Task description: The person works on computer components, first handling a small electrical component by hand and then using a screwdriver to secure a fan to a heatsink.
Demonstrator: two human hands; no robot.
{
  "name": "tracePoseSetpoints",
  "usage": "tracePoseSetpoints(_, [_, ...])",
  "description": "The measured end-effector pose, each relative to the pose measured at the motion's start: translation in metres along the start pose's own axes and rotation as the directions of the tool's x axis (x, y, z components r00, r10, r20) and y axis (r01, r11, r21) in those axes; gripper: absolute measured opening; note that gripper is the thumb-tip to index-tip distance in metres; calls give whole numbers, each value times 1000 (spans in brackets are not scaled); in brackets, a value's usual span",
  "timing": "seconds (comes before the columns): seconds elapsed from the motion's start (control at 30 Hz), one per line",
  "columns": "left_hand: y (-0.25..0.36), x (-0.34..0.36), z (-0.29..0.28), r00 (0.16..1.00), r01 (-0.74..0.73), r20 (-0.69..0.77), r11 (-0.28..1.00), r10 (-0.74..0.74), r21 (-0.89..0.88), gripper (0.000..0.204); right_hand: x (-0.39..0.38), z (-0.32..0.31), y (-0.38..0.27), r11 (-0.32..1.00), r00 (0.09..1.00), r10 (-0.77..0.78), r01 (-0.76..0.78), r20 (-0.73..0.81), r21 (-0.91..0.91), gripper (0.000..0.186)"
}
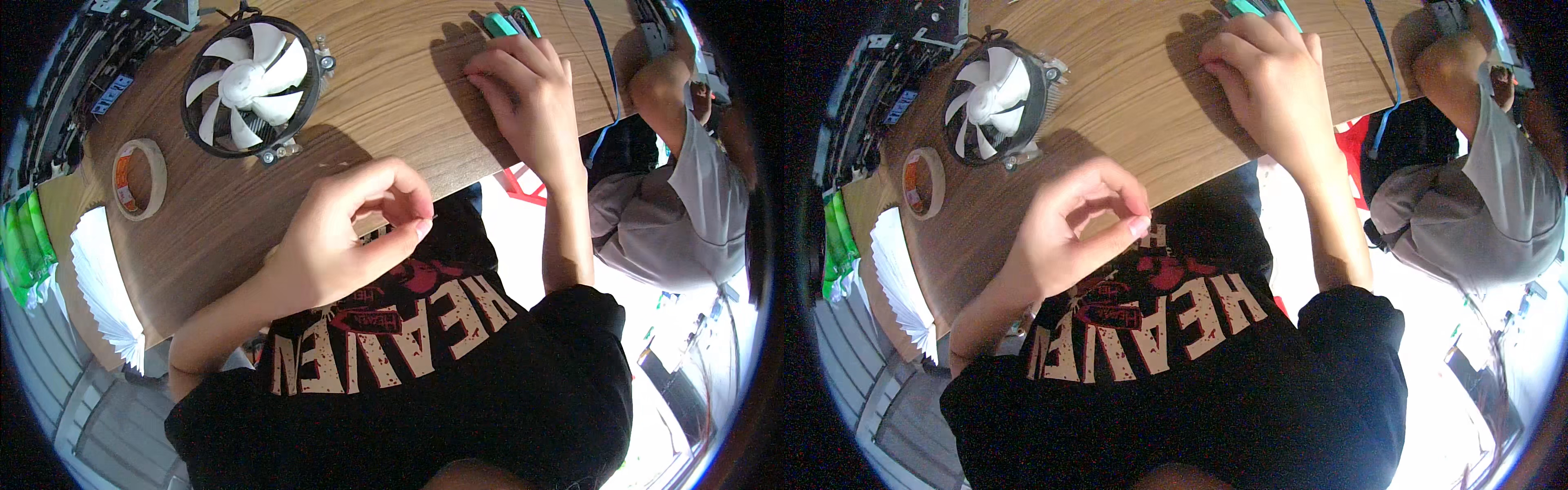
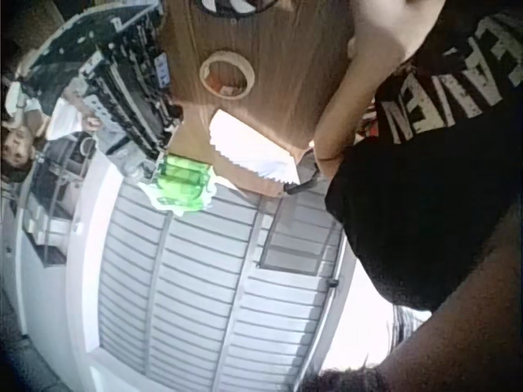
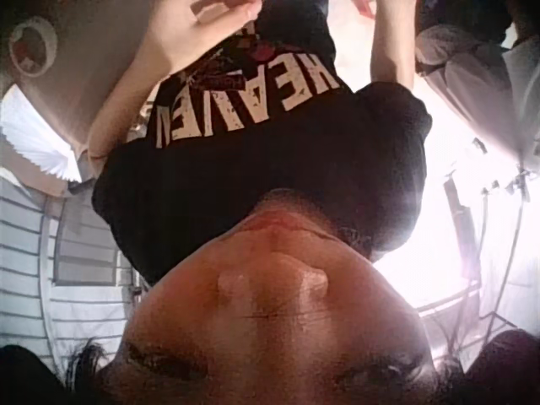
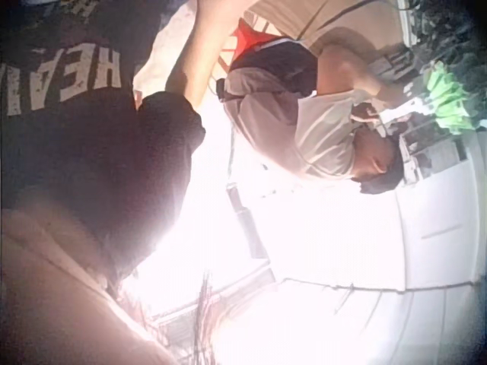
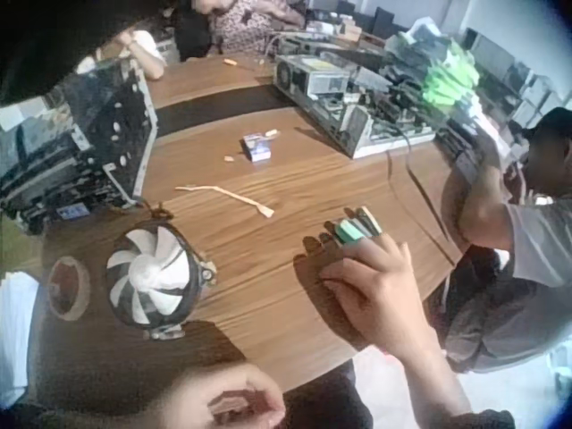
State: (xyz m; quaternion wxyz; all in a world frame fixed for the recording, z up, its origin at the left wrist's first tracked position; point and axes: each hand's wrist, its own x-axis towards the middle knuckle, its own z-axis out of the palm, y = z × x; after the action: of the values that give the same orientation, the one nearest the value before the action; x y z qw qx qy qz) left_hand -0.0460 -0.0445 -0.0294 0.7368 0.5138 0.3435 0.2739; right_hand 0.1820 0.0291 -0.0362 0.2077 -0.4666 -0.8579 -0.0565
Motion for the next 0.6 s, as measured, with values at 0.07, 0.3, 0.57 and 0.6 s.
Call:
tracePoseSetpoints(0.07, [1,3,-2,1000,3,-10,1000,-3,10,11,4,-4,-8,999,989,44,-40,139,-35,8])
tracePoseSetpoints(0.3, [2,11,-7,989,-115,-87,992,119,49,7,-4,-3,-10,999,993,-30,25,116,44,11])
tracePoseSetpoints(0.57, [8,22,-4,981,-140,-147,987,127,-81,14,-35,-8,-48,228,880,425,-330,211,916,21])
tracePoseSetpoints(0.6, [7,22,-3,981,-137,-146,987,124,-79,14,-37,-5,-50,225,879,428,-330,211,917,21])
